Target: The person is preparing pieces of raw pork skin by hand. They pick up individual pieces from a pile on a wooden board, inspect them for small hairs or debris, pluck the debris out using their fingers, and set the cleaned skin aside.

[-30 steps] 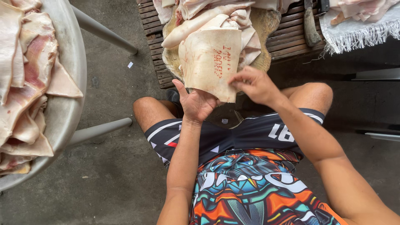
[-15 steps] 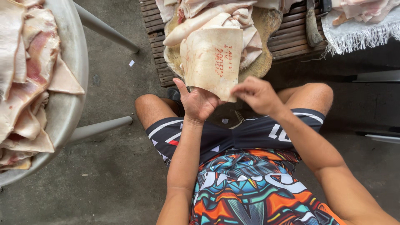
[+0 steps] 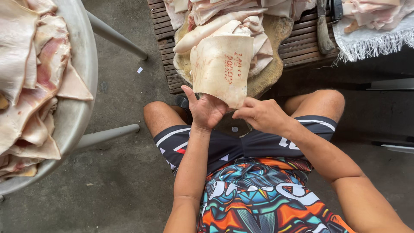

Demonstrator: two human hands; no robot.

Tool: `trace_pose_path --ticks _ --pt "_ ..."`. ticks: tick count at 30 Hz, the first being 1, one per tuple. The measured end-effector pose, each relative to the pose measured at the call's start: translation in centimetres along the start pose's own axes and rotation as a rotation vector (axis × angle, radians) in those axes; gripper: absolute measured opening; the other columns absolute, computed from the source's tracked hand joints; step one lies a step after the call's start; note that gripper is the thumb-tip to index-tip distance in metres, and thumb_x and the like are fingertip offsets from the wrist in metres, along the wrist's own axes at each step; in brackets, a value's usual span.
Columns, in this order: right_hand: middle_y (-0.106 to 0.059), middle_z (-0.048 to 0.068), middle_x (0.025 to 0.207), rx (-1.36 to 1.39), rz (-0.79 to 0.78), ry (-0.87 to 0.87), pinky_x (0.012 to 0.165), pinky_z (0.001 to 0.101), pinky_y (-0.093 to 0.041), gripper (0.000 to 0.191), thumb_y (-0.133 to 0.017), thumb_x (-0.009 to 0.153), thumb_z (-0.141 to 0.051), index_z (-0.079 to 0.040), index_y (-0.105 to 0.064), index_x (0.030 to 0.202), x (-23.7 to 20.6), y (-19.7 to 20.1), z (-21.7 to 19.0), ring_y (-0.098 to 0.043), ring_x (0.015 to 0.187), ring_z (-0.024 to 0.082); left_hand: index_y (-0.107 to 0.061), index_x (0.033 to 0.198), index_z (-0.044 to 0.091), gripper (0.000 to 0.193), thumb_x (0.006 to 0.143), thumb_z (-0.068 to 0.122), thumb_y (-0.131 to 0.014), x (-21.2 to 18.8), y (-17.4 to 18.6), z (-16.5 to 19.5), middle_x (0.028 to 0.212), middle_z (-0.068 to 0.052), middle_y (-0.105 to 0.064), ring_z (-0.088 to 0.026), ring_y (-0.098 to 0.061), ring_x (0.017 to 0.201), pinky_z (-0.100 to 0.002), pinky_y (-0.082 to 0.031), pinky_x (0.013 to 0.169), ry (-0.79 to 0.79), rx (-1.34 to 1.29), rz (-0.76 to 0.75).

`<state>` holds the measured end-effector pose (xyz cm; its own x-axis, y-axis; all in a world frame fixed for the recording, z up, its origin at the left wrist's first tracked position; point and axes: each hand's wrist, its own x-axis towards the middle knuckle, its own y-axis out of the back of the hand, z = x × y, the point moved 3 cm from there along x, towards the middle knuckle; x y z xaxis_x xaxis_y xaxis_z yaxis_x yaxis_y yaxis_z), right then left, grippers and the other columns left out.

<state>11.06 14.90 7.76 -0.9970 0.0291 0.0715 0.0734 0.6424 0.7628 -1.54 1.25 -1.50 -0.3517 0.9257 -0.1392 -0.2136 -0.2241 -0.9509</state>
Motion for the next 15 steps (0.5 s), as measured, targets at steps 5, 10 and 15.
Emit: trace_pose_path --ticks 5,10,15 --pt "-0.066 0.001 0.098 0.068 0.187 -0.012 0.067 0.0348 -0.057 0.023 -0.073 0.087 -0.013 -0.023 -0.075 0.108 0.5 1.0 0.7 -0.071 0.081 0.023 -0.027 0.166 0.004 0.125 0.084 0.099 -0.024 0.1 -0.1 -0.3 0.162 -0.019 -0.041 -0.038 -0.046 0.143 -0.056 -0.046 0.110 0.011 -0.116 -0.088" --pt "-0.064 0.002 0.091 -0.095 -0.164 0.125 0.058 0.0384 -0.054 0.024 -0.074 0.081 -0.014 -0.026 -0.078 0.101 1.1 1.7 0.8 -0.068 0.069 0.025 -0.023 0.168 0.002 0.133 0.078 0.099 -0.025 0.0 -0.9 0.7 0.165 -0.019 -0.039 -0.037 -0.043 0.147 -0.054 -0.044 0.116 0.009 -0.009 0.052" --pt "-0.064 0.000 0.094 -0.216 -0.070 0.428 0.063 0.0356 -0.053 0.026 -0.069 0.080 -0.011 -0.024 -0.075 0.102 2.2 2.9 -0.7 -0.063 0.067 0.021 -0.019 0.166 0.002 0.134 0.076 0.100 -0.027 0.0 -2.3 1.3 0.163 -0.020 -0.038 -0.038 -0.044 0.145 -0.058 -0.044 0.113 0.040 0.078 -0.015"
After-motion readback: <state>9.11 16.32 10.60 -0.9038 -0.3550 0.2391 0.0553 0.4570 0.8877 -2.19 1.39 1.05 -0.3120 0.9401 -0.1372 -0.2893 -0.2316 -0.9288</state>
